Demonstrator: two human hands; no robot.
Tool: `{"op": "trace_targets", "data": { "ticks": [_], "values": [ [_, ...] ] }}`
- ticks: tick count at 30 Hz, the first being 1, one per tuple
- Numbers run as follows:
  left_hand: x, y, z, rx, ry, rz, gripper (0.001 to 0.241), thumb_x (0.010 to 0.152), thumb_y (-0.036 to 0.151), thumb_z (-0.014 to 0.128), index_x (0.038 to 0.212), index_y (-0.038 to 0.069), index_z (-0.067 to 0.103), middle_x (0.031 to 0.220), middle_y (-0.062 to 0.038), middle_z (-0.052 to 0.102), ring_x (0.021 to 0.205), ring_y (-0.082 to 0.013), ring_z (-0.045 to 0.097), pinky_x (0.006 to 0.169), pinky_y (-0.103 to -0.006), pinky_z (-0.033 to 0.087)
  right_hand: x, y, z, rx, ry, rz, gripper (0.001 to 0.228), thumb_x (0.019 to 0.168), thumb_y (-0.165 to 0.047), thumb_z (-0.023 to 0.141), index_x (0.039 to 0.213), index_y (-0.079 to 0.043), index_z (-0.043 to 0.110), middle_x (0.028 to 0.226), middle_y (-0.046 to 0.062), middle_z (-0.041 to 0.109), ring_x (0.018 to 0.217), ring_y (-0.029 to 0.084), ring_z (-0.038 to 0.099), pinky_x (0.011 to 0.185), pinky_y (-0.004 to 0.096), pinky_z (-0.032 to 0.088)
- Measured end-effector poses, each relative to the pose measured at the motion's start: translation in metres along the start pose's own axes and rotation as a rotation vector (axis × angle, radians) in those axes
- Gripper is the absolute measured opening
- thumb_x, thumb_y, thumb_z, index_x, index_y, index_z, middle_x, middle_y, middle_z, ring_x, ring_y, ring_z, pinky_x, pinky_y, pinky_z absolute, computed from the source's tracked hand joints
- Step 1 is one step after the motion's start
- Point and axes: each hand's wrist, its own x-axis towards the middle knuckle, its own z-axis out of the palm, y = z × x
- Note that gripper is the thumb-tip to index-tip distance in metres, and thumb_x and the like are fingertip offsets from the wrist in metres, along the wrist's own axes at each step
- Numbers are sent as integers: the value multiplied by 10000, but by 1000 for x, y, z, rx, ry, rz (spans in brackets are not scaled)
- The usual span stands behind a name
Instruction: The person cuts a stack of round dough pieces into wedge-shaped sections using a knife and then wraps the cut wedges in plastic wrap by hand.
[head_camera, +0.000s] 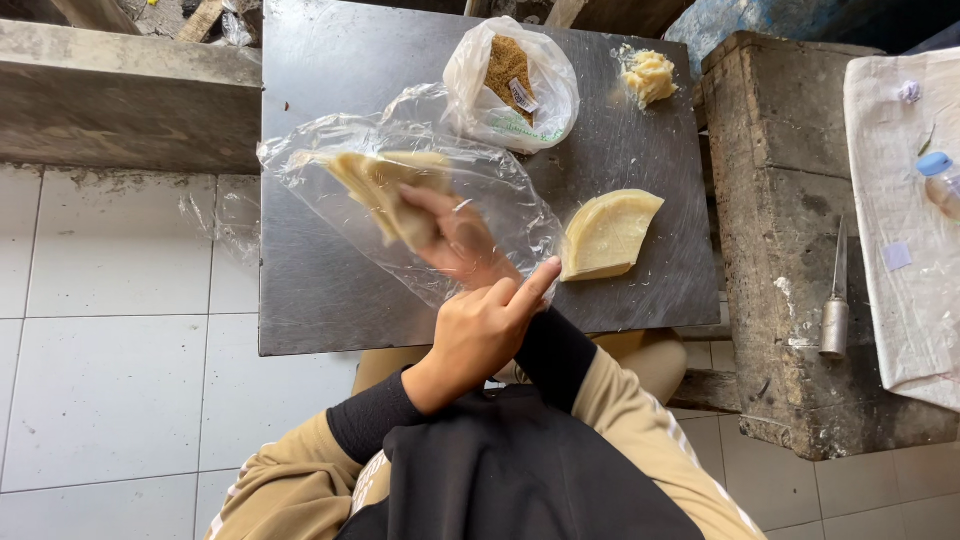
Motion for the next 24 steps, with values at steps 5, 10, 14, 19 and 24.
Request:
{"op": "trace_targets", "data": {
  "ticks": [5,10,14,19,24],
  "values": [
    [-2,-9,-4,79,43,-111,520,980,210,706,1480,197,564,741,-13,543,561,-163,556,517,-342,457,15,0,17,9,-103,-5,439,1088,-132,506,1508,-32,429,1445,165,580,1314,284,584,1092,374,492],
    [-2,-32,-22,-14,90,-208,550,953,97,680,1484,170,552,859,-33,674,625,-168,622,563,-331,502,1,-19,-3,142,-122,-69,491,1095,-110,493,1561,-27,364,1512,177,535,1400,279,542,1169,374,450],
    [-2,-38,-25,-58,68,-248,541,958,5,635,1475,149,564,928,-68,729,635,-179,642,562,-338,507,-39,-28,-52,719,-156,22,532,1105,-85,483,1594,24,301,1561,214,493,1451,280,495,1221,367,397],
    [-1,-39,-19,-90,77,-255,474,989,27,633,1447,128,563,955,-84,747,616,-177,635,533,-332,488,-84,1,-171,675,-479,104,305,1044,-72,585,1339,-34,651,1305,105,710,1205,199,700,1051,327,574],
    [-1,-30,-14,-121,37,-315,450,1012,69,649,1452,118,568,779,-55,670,578,-166,602,537,-343,477,-70,67,-208,-68,-310,157,488,793,94,597,1253,-55,660,1348,139,651,1255,313,601,1066,445,469]
  ]
}}
